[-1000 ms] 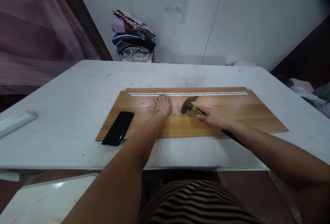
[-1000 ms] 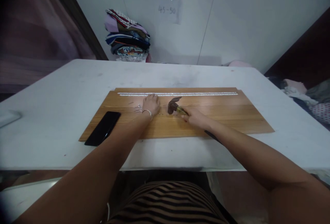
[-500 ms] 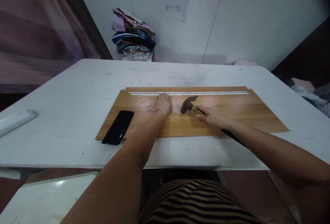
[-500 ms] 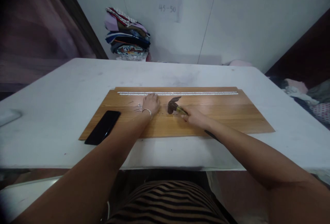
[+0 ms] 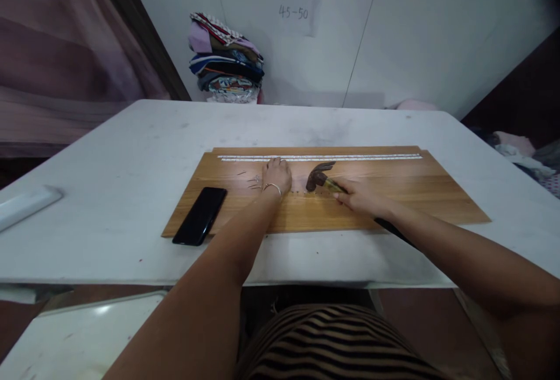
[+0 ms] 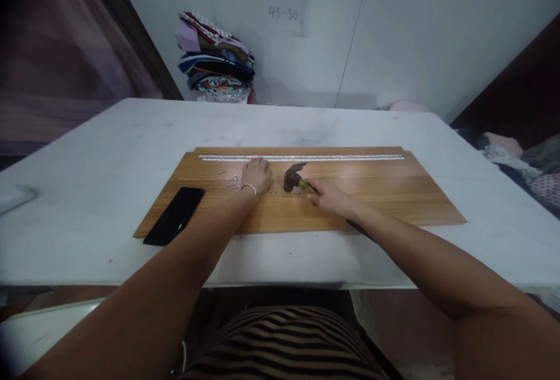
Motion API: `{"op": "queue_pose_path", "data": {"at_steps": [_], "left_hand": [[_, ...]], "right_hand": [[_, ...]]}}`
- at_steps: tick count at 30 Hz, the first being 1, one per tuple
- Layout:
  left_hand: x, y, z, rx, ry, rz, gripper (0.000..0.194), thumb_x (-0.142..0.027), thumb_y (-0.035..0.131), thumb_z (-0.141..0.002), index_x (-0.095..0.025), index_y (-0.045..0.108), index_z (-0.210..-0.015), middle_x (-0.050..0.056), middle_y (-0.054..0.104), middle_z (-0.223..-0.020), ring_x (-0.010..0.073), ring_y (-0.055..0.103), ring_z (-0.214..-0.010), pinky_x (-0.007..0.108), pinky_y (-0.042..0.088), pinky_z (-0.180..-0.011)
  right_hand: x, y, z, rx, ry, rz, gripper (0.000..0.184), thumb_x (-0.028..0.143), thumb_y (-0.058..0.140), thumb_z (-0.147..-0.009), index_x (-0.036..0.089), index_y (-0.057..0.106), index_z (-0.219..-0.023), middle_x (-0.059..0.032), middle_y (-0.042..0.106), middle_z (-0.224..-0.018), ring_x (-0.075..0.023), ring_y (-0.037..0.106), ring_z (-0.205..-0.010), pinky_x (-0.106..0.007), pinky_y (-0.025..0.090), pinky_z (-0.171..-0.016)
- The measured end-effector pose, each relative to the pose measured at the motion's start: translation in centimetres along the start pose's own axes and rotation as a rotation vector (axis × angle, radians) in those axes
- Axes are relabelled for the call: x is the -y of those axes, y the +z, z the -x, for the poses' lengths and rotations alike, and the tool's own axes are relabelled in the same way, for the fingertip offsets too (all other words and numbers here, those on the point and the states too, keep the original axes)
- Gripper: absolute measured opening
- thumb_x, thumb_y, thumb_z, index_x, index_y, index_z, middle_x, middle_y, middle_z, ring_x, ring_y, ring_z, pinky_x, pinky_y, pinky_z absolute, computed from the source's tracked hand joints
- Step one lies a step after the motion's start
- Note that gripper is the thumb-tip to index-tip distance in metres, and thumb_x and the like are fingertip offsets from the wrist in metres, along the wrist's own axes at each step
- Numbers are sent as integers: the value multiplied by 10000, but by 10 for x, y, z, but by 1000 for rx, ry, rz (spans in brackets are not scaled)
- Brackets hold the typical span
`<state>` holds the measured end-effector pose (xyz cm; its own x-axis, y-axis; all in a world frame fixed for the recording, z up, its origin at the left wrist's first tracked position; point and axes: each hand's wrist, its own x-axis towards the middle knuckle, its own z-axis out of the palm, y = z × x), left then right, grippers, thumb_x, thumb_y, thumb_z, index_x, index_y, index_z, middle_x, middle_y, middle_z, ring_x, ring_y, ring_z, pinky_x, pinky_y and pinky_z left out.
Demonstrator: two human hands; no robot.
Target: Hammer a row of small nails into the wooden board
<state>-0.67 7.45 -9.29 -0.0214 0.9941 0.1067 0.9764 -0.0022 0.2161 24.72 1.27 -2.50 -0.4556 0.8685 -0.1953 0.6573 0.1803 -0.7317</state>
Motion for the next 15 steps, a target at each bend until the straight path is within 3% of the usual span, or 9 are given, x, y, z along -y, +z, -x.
{"op": "queue_pose_path", "data": {"at_steps": [6, 15], "left_hand": [[1, 1, -1, 2, 0, -1, 414, -257, 355, -1067, -234, 704, -1287, 142, 640, -1518, 309, 507, -1456, 483, 397, -1190], [0, 1, -1, -1, -4, 2, 425, -264, 335, -1081, -227, 701, -1293, 141, 633, -1534, 303, 504, -1460, 476, 388, -1202]], "right_hand": [[-2, 2, 0, 11, -2, -3, 263, 292, 598, -920, 196, 712, -1138, -28, 626, -775, -198, 554, -736, -316, 457, -713], [2, -2, -1, -7, -7, 20, 315, 251, 599, -920, 197, 711, -1209, -8, 626, -756, -175, 538, -697, -287, 438, -688]]}}
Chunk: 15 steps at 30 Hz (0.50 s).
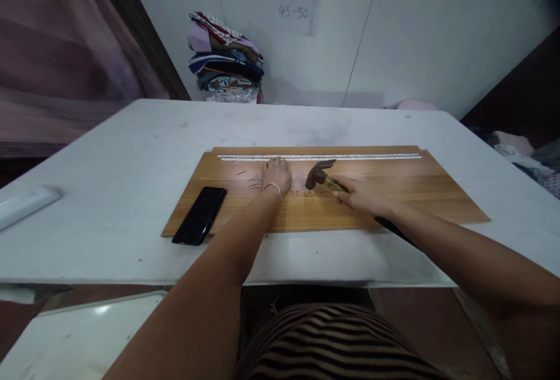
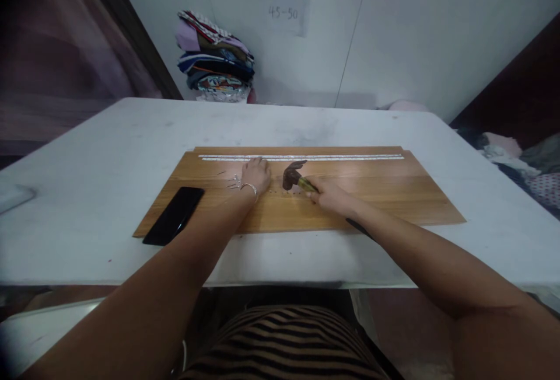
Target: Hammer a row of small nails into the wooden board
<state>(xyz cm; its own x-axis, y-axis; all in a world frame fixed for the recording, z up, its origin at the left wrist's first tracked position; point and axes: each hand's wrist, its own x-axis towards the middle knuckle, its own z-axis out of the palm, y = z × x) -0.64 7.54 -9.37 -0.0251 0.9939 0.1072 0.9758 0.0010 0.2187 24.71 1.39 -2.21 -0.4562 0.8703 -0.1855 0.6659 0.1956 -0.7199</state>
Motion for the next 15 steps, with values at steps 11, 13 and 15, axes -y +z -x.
{"op": "queue_pose_path", "data": {"at_steps": [11, 13, 15], "left_hand": [[-3, -5, 2, 15, -14, 5, 423, -254, 337, -1082, -218, 706, -1285, 152, 635, -1533, 313, 502, -1472, 484, 388, -1201], [-3, -5, 2, 16, -14, 4, 426, -258, 332, -1084, -217, 706, -1284, 155, 637, -1528, 316, 499, -1475, 487, 390, -1199], [-2, -4, 2, 13, -9, 8, 424, -261, 334, -1083, -221, 706, -1285, 154, 637, -1529, 316, 500, -1474, 487, 392, -1198]], "right_hand": [[-4, 5, 1, 8, 10, -2, 322, 251, 578, -921, 188, 715, -1205, -28, 637, -780, -190, 549, -720, -298, 452, -697], [-3, 4, 1, 13, 16, -7, 313, 254, 585, -921, 189, 714, -1198, -25, 629, -776, -188, 542, -714, -298, 447, -693], [-1, 2, 1, 17, 17, -12, 306, 256, 589, -925, 190, 709, -1198, -21, 624, -776, -181, 531, -702, -294, 438, -684]]}}
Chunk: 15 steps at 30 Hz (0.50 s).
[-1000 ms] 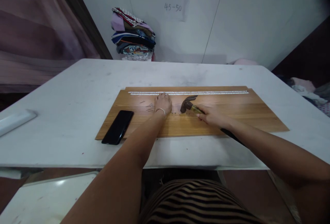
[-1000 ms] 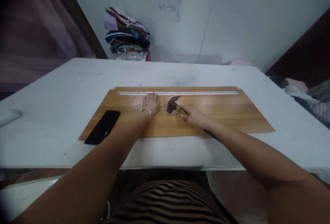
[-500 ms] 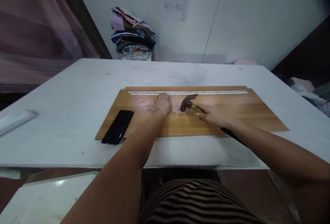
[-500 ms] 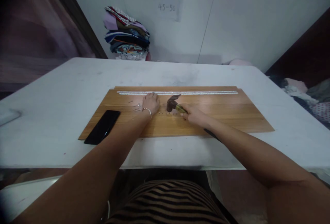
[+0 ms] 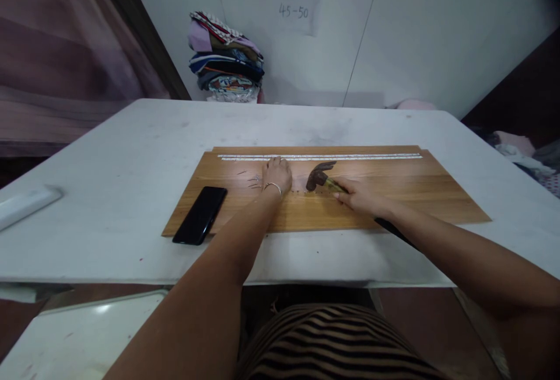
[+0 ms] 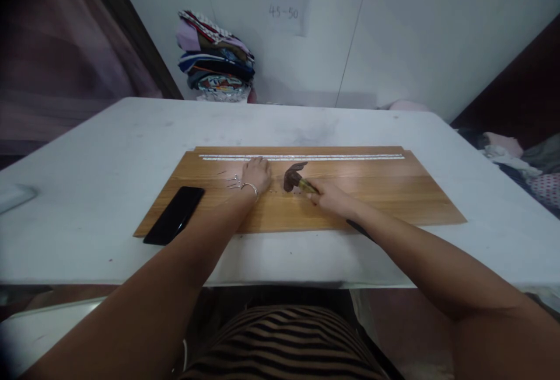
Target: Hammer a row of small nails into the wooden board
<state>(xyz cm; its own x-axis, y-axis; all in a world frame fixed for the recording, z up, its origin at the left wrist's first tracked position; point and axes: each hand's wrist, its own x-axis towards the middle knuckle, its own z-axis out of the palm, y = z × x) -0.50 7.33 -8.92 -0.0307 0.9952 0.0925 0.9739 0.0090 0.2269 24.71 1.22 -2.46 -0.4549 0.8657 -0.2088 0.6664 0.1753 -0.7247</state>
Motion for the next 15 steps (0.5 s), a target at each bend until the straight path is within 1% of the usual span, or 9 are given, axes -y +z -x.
{"op": "queue_pose_path", "data": {"at_steps": [5, 9, 15], "left_hand": [[0, 1, 0, -7, 3, -8, 424, -255, 339, -1077, -223, 704, -1291, 144, 629, -1542, 315, 508, -1462, 485, 396, -1195], [0, 0, 0, 5, 1, -21, 422, -248, 341, -1077, -207, 702, -1292, 153, 627, -1542, 316, 506, -1462, 485, 396, -1192], [0, 1, -1, 1, 7, -26, 398, -252, 354, -1082, -216, 694, -1285, 145, 643, -1516, 309, 513, -1451, 476, 395, -1185]], "right_hand": [[4, -3, 0, -9, 11, 4, 304, 253, 559, -942, 183, 699, -1202, -28, 623, -781, -182, 530, -697, -303, 435, -687], [2, -1, -1, -3, 8, 11, 313, 259, 570, -932, 192, 706, -1205, -31, 632, -769, -195, 538, -714, -316, 445, -708], [-1, 2, -1, -2, 13, 9, 335, 269, 599, -909, 183, 715, -1210, -42, 660, -841, -199, 558, -750, -318, 458, -735]]}}
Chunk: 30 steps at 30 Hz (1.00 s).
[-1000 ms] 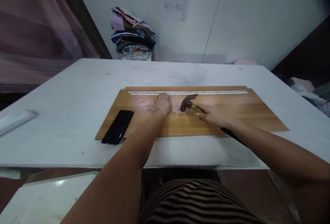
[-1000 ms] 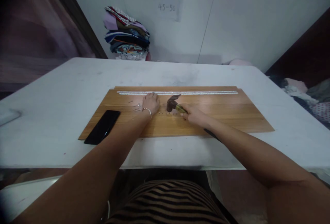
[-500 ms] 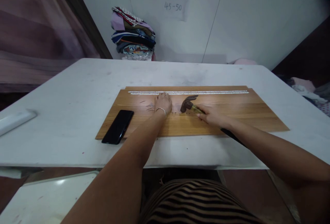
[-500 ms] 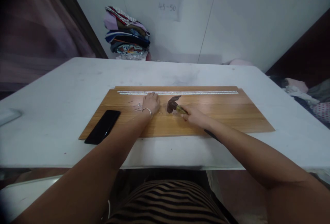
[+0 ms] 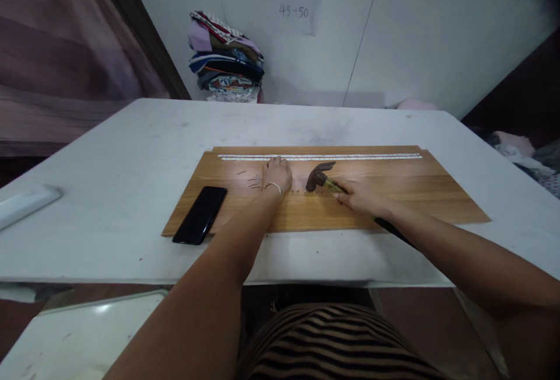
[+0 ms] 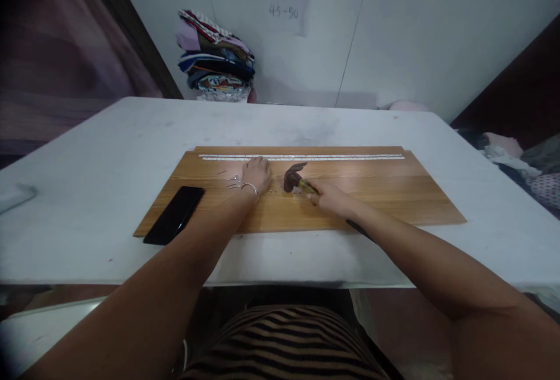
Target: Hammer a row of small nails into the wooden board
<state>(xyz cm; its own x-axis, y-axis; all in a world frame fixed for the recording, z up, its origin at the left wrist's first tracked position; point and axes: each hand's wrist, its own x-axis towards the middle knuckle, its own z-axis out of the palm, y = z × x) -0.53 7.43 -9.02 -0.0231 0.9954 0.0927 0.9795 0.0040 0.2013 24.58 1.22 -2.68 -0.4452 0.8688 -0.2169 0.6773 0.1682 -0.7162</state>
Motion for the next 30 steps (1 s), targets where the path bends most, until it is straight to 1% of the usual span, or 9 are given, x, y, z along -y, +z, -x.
{"op": "queue_pose_path", "data": {"at_steps": [8, 12, 18, 21, 25, 30], "left_hand": [[0, 2, -1, -8, -2, -17, 418, -259, 337, -1087, -215, 699, -1292, 147, 642, -1516, 308, 524, -1439, 479, 408, -1176], [0, 2, -1, -5, -3, -12, 419, -264, 340, -1090, -214, 697, -1303, 140, 631, -1539, 308, 511, -1458, 469, 394, -1191], [0, 2, -1, -11, 3, 1, 427, -252, 339, -1082, -194, 703, -1297, 167, 637, -1522, 316, 515, -1450, 490, 401, -1182], [0, 2, -1, -9, -1, 8, 432, -251, 333, -1082, -199, 704, -1297, 167, 644, -1513, 312, 513, -1452, 488, 396, -1186], [0, 2, -1, -8, -6, 2, 436, -255, 331, -1084, -191, 701, -1305, 161, 622, -1549, 312, 501, -1463, 480, 390, -1191], [0, 2, -1, -7, -2, -3, 425, -256, 342, -1080, -196, 705, -1293, 155, 630, -1533, 309, 518, -1439, 473, 398, -1176]], "right_hand": [[0, -4, 0, -21, -31, -6, 347, 234, 570, -920, 182, 708, -1234, -22, 640, -774, -186, 549, -717, -305, 445, -708], [0, -4, 0, -21, -28, -3, 334, 233, 572, -928, 188, 711, -1228, -20, 636, -760, -188, 551, -719, -306, 445, -712], [3, -1, 2, 2, -3, 2, 312, 231, 574, -918, 180, 708, -1195, -23, 623, -775, -191, 545, -720, -307, 444, -713], [2, -1, 2, 6, -14, -5, 309, 242, 565, -931, 177, 700, -1201, -20, 623, -776, -184, 536, -708, -300, 441, -698], [1, -3, 2, -2, -20, 5, 319, 244, 586, -929, 181, 703, -1218, -18, 637, -776, -175, 530, -702, -286, 433, -683], [2, -4, 1, -8, -23, 8, 318, 256, 579, -940, 193, 712, -1222, -19, 629, -764, -182, 545, -712, -297, 438, -700]]}}
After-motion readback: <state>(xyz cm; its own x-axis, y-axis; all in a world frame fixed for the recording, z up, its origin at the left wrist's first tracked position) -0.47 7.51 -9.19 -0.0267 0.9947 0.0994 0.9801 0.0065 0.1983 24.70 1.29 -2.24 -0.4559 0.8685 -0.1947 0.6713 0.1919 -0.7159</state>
